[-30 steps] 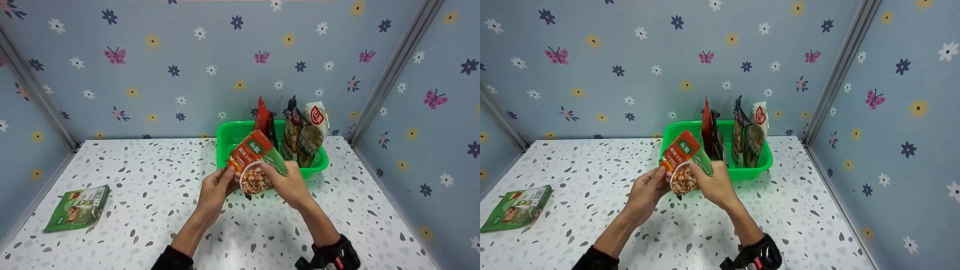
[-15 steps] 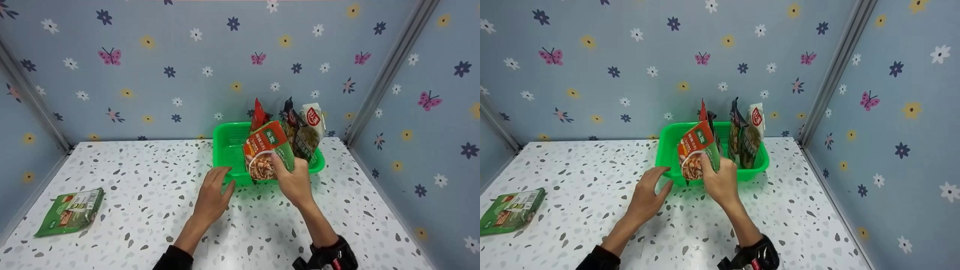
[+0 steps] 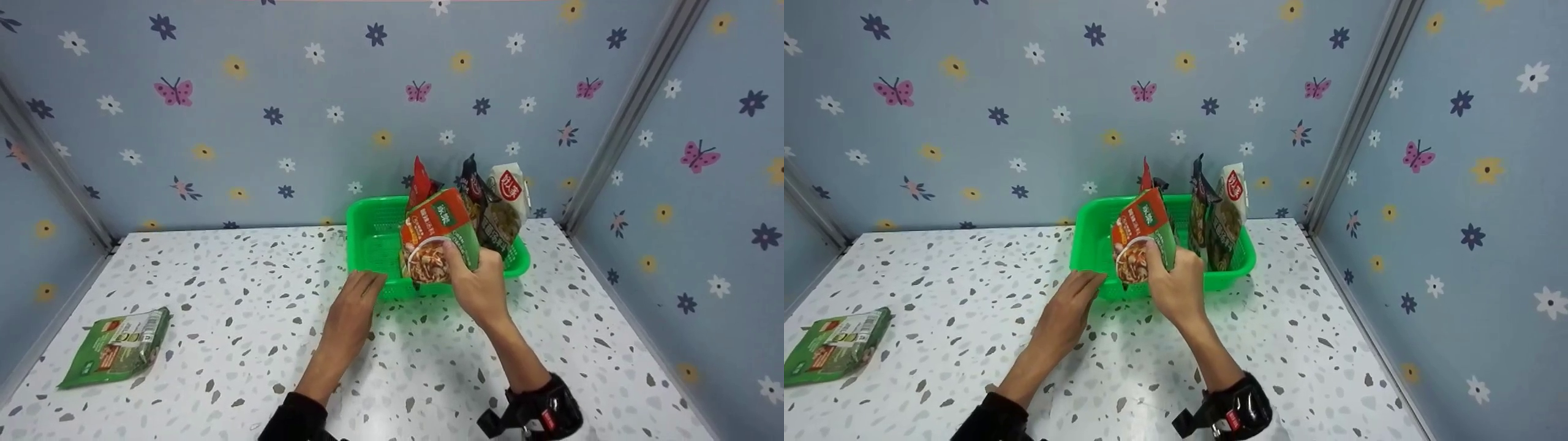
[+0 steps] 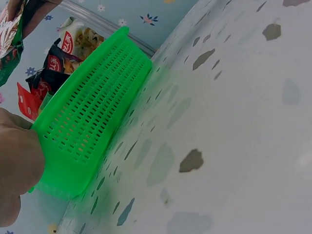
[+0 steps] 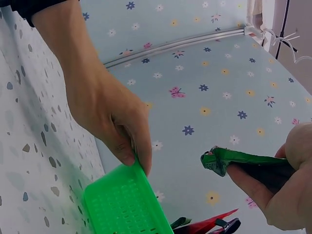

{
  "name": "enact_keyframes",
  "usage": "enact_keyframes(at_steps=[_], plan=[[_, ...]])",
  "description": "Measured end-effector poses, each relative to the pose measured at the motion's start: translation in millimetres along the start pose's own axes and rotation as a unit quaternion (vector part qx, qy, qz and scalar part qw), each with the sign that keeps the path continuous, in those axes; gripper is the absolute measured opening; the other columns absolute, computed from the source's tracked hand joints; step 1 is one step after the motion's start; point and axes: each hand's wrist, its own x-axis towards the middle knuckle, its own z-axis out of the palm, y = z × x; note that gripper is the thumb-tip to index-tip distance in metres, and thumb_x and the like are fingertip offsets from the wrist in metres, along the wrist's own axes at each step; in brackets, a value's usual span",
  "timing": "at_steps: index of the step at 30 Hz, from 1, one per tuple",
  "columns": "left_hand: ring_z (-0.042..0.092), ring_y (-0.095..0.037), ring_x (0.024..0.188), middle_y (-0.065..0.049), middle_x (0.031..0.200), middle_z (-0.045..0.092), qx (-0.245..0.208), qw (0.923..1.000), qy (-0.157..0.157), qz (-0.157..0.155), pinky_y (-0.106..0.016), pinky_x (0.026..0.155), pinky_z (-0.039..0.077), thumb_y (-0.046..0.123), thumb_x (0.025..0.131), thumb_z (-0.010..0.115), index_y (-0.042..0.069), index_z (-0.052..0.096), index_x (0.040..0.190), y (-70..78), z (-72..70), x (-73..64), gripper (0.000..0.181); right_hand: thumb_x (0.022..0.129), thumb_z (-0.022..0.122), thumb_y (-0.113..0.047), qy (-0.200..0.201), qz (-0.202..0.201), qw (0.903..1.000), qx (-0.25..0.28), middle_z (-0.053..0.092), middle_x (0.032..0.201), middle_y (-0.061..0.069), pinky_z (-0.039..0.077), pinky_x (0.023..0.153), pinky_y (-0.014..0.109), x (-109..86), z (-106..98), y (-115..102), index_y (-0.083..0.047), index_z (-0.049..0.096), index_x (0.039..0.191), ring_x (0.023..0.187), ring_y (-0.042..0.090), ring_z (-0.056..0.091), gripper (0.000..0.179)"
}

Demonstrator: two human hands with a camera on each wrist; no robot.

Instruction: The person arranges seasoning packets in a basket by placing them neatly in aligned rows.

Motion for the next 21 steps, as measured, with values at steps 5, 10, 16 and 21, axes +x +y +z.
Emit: enact_keyframes(at_steps=[5, 10, 16, 21], plan=[[0.073, -0.026, 0.125, -0.009, 0.128, 0.081, -0.012, 0.9998, 0.018, -0.003, -0.044, 0.128, 0.054, -0.020, 0.094, 0.071, 0.005, 0.080, 0.134, -3.5, 3.0, 2.7, 0.048, 0.113, 0.069, -0.022, -0.001, -0.010, 0.9999, -0.012, 0.054, 0.062, -0.004, 0.039, 0.054, 0.029, 12.8, 6.0, 1.0, -0.001, 0.079, 0.097, 0.054, 0.010, 0.045, 0.029], [0.074, -0.026, 0.123, -0.009, 0.126, 0.082, -0.031, 0.9991, 0.028, -0.010, -0.045, 0.125, 0.056, -0.018, 0.094, 0.072, 0.005, 0.081, 0.130, -4.1, 3.5, 3.1, 0.044, 0.113, 0.069, -0.023, -0.002, -0.015, 0.9989, -0.044, 0.063, 0.064, 0.000, 0.042, 0.056, 0.030, 28.7, 18.4, 3.3, -0.002, 0.081, 0.095, 0.055, 0.011, 0.050, 0.031], [0.074, -0.026, 0.124, -0.009, 0.126, 0.082, -0.051, 0.9982, 0.020, -0.024, -0.046, 0.125, 0.056, -0.018, 0.094, 0.072, 0.005, 0.082, 0.130, -3.0, 1.1, 2.5, 0.043, 0.116, 0.064, -0.026, -0.028, -0.021, 0.9934, -0.109, 0.077, 0.076, 0.013, 0.044, 0.055, 0.030, 45.3, 41.7, 7.9, -0.004, 0.084, 0.104, 0.055, 0.011, 0.056, 0.032], [0.074, -0.026, 0.123, -0.009, 0.126, 0.083, -0.056, 0.9978, 0.023, -0.026, -0.045, 0.124, 0.057, -0.016, 0.093, 0.074, 0.004, 0.082, 0.129, -2.1, 0.4, 3.2, 0.042, 0.117, 0.061, -0.020, -0.052, -0.034, 0.9857, -0.157, 0.065, 0.064, 0.007, 0.038, 0.052, 0.029, 52.6, 63.9, 10.8, -0.001, 0.082, 0.104, 0.049, 0.010, 0.048, 0.032]])
